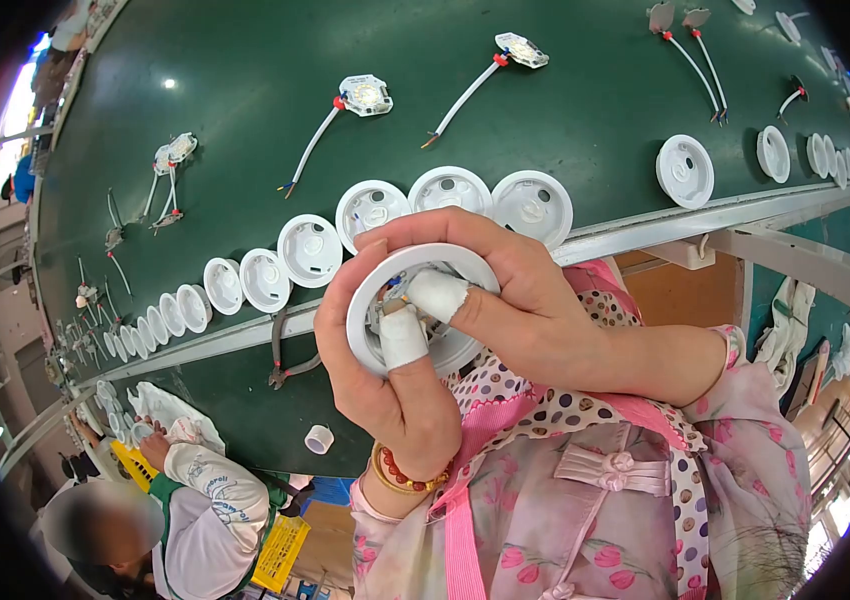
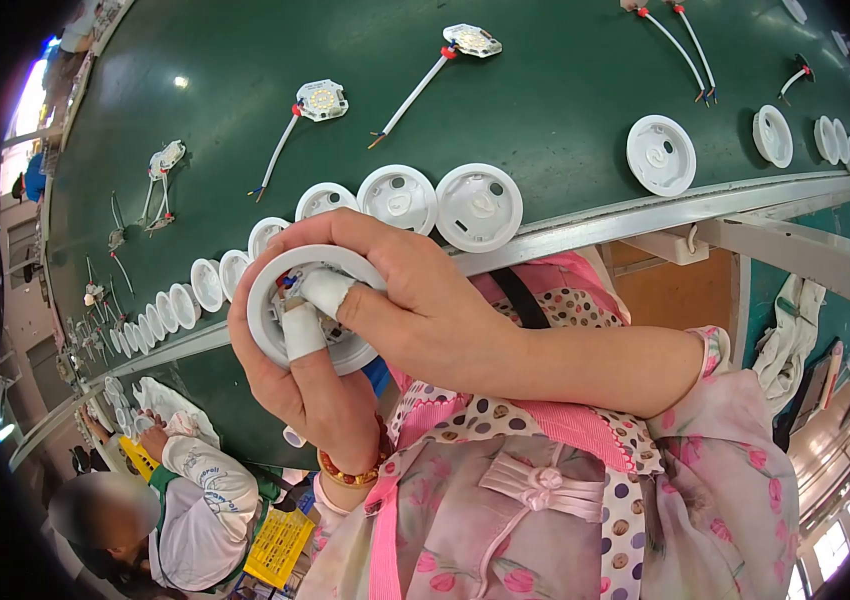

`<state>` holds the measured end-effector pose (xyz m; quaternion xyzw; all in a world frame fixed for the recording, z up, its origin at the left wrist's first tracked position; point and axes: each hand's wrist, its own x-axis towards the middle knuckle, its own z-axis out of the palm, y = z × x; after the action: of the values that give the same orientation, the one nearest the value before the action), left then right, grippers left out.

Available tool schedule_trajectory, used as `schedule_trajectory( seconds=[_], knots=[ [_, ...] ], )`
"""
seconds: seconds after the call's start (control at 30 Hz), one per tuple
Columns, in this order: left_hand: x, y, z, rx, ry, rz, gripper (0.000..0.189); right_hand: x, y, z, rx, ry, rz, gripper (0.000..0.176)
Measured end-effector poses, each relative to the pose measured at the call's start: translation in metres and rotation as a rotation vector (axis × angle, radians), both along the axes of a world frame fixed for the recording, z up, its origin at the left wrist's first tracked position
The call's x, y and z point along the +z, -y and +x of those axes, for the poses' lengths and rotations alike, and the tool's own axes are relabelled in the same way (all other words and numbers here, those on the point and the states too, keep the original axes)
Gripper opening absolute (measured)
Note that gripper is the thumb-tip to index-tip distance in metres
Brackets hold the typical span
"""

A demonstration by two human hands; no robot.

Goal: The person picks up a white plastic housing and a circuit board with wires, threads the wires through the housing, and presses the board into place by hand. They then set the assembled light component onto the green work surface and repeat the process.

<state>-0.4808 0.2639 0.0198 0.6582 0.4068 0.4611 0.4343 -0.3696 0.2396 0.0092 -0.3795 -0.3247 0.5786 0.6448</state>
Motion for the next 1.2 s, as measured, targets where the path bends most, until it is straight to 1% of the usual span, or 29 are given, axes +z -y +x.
schedule_trajectory(
  seconds=[0.07, 0.17, 0.27, 0.37, 0.43, 0.47, 0.57, 0.6, 0.7, 0.73, 0.83, 0.87, 0.97, 1.07, 1.2],
  knots=[
    [0.002, 0.001, -0.001, -0.017, -0.02, 0.021, 0.031, -0.001, 0.0, 0.003, 0.047, 0.036, 0.034, 0.032],
    [0.003, 0.003, -0.004, -0.007, -0.021, 0.001, 0.03, 0.004, 0.002, 0.001, 0.022, 0.074, 0.009, 0.03],
    [0.001, 0.001, -0.005, 0.011, -0.004, -0.027, 0.03, -0.001, 0.002, -0.007, -0.017, 0.055, 0.023, 0.031],
    [-0.001, -0.002, -0.006, -0.007, 0.032, -0.092, 0.03, 0.001, 0.001, -0.005, 0.007, 0.064, -0.041, 0.031],
    [0.001, -0.005, -0.006, -0.015, 0.075, -0.17, 0.03, 0.004, -0.001, -0.005, 0.01, -0.03, -0.065, 0.035],
    [0.004, -0.007, -0.011, -0.06, 0.137, -0.314, 0.04, 0.005, -0.002, -0.005, 0.01, -0.075, -0.077, 0.037],
    [0.016, -0.012, -0.014, -0.208, 0.26, -0.515, 0.059, 0.004, -0.003, 0.021, 0.238, -0.259, -0.105, 0.053],
    [0.018, -0.015, -0.021, -0.335, 0.187, -0.583, 0.078, -0.005, -0.009, 0.024, 0.253, -0.27, -0.129, 0.065],
    [0.012, -0.014, -0.015, -0.424, 0.145, -0.414, 0.083, 0.003, -0.006, 0.036, 0.219, -0.353, -0.256, 0.061],
    [0.01, -0.012, -0.014, -0.424, 0.157, -0.456, 0.086, 0.001, -0.005, 0.028, 0.162, -0.204, -0.152, 0.051],
    [0.008, -0.008, -0.015, -0.46, 0.169, -0.571, 0.086, -0.001, -0.007, 0.02, 0.15, 0.118, -0.106, 0.04],
    [0.008, -0.008, -0.014, -0.459, 0.188, -0.565, 0.086, 0.0, -0.007, 0.016, 0.112, 0.034, -0.16, 0.035],
    [0.007, -0.011, -0.019, -0.487, 0.169, -0.489, 0.085, -0.001, -0.008, 0.011, 0.109, 0.066, -0.164, 0.034],
    [0.011, -0.012, -0.018, -0.463, 0.186, -0.515, 0.083, 0.006, -0.009, 0.013, 0.162, -0.019, -0.258, 0.032],
    [0.009, -0.007, -0.02, -0.433, 0.063, -0.382, 0.081, 0.005, -0.007, 0.011, 0.13, 0.019, -0.195, 0.031]
  ],
)
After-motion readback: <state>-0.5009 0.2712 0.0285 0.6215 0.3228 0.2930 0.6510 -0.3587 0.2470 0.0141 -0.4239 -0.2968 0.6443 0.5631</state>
